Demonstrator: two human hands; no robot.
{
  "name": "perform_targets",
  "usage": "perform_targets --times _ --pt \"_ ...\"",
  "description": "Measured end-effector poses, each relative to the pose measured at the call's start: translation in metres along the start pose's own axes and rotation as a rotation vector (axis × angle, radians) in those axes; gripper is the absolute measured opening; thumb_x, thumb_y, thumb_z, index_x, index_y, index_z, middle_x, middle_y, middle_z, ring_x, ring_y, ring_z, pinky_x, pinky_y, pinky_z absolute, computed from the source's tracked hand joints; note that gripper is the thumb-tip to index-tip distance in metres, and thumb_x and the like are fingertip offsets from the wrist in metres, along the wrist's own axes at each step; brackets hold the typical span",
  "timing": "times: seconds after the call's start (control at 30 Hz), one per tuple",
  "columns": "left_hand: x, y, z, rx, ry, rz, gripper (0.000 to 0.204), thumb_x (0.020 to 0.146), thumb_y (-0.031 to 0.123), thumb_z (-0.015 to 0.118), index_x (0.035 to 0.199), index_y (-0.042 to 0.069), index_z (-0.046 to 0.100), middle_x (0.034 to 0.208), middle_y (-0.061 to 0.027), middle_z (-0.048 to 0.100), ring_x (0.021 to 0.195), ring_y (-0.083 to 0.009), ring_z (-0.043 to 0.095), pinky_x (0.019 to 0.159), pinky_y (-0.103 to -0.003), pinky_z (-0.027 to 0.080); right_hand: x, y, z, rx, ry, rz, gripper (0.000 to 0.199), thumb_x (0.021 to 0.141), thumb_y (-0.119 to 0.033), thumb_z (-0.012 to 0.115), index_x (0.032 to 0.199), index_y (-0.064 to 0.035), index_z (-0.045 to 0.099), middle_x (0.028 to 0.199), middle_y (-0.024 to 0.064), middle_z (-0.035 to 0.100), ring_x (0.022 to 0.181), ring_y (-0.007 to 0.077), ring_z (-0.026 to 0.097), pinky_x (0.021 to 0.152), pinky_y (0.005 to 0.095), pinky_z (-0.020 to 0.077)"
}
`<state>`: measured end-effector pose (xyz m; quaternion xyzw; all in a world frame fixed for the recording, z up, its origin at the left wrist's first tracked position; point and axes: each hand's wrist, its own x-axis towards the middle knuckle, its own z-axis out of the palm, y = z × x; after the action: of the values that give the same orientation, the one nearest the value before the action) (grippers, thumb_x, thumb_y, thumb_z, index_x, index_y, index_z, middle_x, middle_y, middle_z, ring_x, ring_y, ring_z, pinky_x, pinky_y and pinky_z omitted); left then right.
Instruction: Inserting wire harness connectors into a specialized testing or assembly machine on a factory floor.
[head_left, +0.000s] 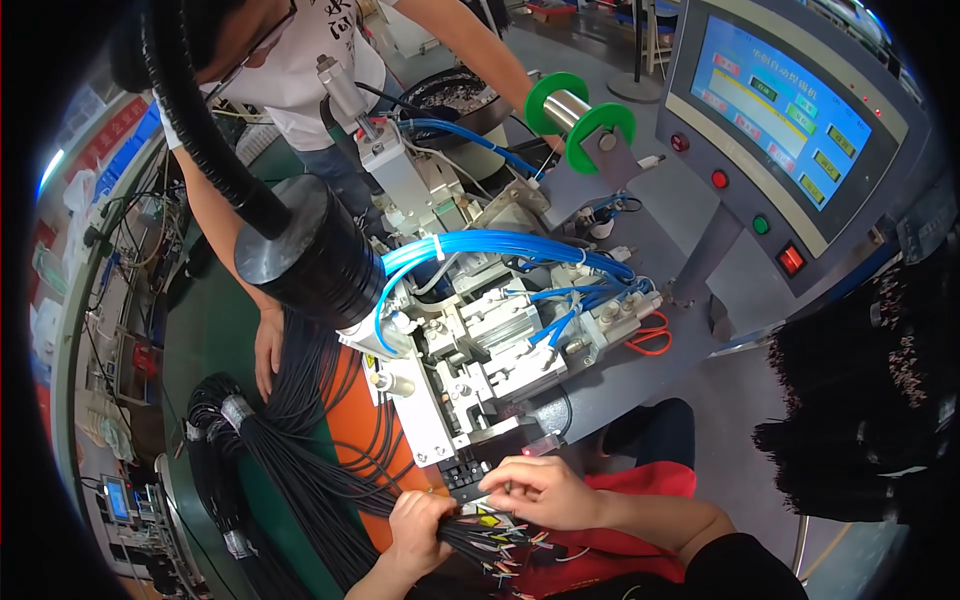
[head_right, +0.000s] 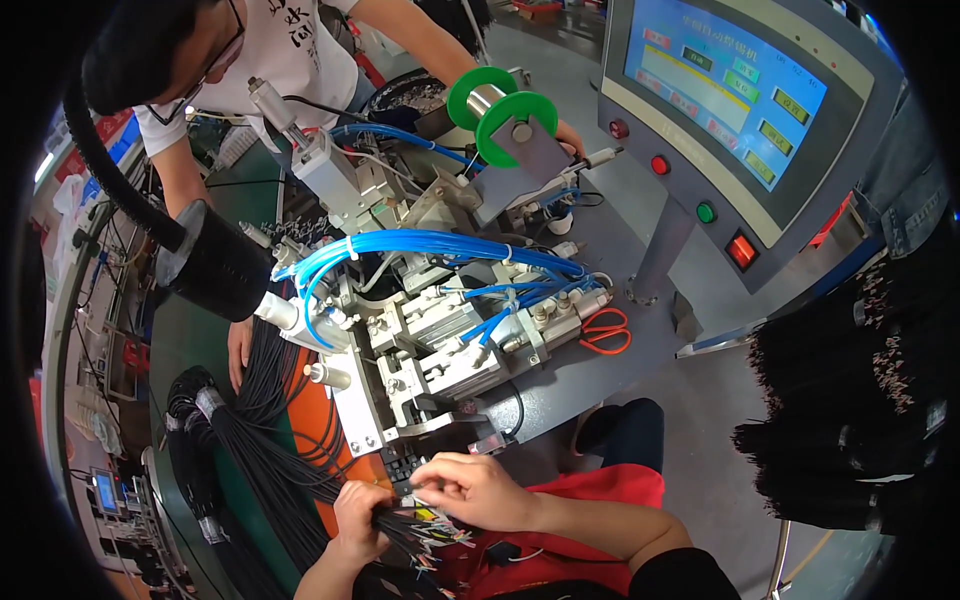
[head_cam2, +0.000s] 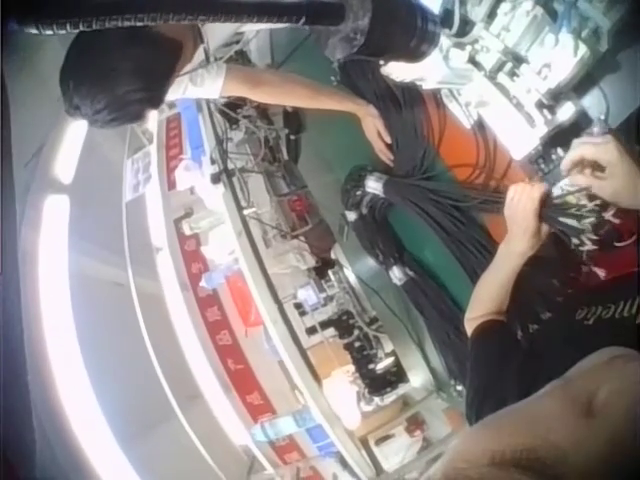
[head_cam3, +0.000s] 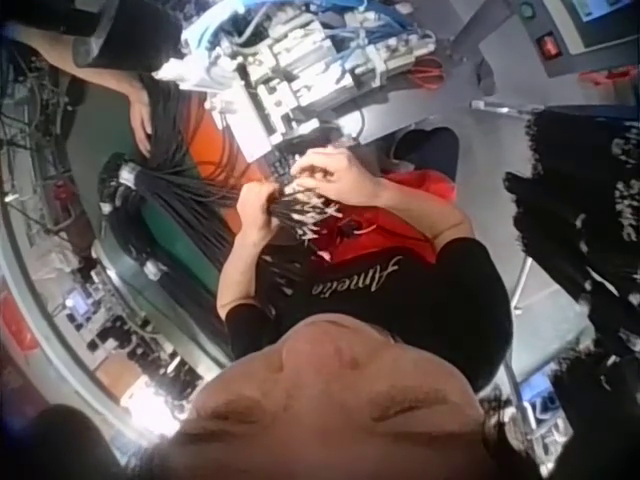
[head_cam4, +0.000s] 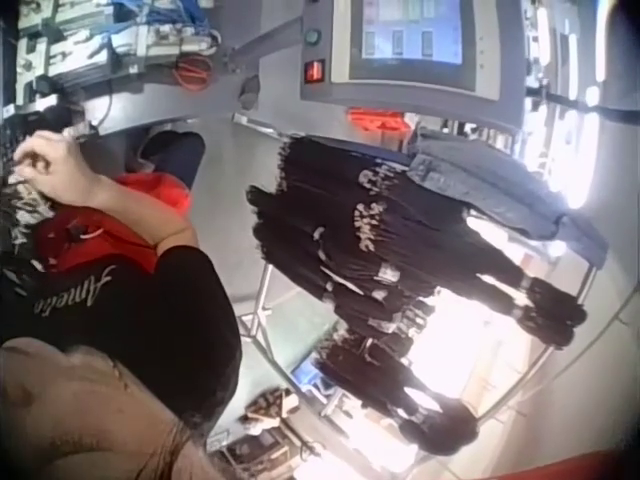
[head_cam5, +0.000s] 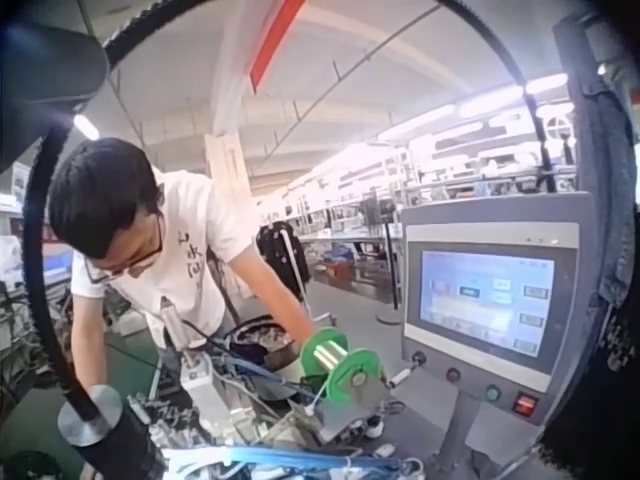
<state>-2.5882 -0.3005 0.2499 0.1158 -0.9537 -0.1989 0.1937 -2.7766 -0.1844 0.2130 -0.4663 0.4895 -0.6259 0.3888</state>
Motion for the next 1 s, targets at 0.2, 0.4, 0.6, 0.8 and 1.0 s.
perform_targets --times 0.2,0.4,0.6,0.8,1.0 --pt "0.002 0.004 0.001 -0.034 -0.058 0.045 0.032 0.070 0.013 0.072 0.097 0.006 0.056 0.072 -0.0069 0.059 0.061 -0.0251 0.057 0.056 -0.035 0.041 0.004 -0.019 -0.003 0.136 -0.162 -0.015 0.019 0.083 -0.004 0.067 0.102 -0.0025 0.063 0.081 0.0004 0.061 0.059 0.0028 0.047 0.052 0.0181 0.0377" --pt "0.003 0.001 0.001 -0.072 -0.010 0.125 0.033 0.069 0.013 0.071 0.098 0.006 0.058 0.074 -0.0066 0.060 0.060 -0.0239 0.057 0.055 -0.035 0.041 0.001 -0.034 -0.045 -0.221 0.048 -0.040 0.015 0.083 -0.003 0.066 0.098 -0.0025 0.064 0.080 0.0017 0.062 0.059 0.0047 0.049 0.051 0.0193 0.0380" --pt "0.005 0.001 0.004 0.035 0.018 0.139 0.028 0.071 0.014 0.070 0.096 0.007 0.059 0.066 -0.0058 0.053 0.054 -0.0229 0.053 0.051 -0.035 0.039 -0.008 -0.066 -0.095 -0.525 0.189 -0.128 0.013 0.081 -0.001 0.066 0.094 -0.0037 0.065 0.081 0.0037 0.064 0.060 0.0082 0.054 0.053 0.0205 0.0420" --pt "0.008 -0.005 0.014 0.002 0.011 0.170 0.028 0.070 0.015 0.071 0.095 0.008 0.060 0.062 -0.0047 0.049 0.053 -0.0228 0.051 0.050 -0.035 0.037 -0.023 -0.133 -0.078 -0.882 0.275 -0.883 0.015 0.075 -0.006 0.065 0.089 -0.0027 0.065 0.084 0.0084 0.064 0.070 0.0196 0.062 0.059 0.0255 0.0483" --pt "0.003 -0.007 0.018 0.019 0.019 0.135 0.027 0.070 0.016 0.071 0.094 0.008 0.060 0.062 -0.0046 0.049 0.052 -0.0233 0.051 0.050 -0.036 0.037 0.013 -0.196 -0.021 -0.161 0.194 -1.969 0.034 0.090 -0.016 0.057 0.124 -0.0200 0.055 0.128 -0.0043 0.049 0.111 0.0140 0.049 0.078 0.0313 0.0461"
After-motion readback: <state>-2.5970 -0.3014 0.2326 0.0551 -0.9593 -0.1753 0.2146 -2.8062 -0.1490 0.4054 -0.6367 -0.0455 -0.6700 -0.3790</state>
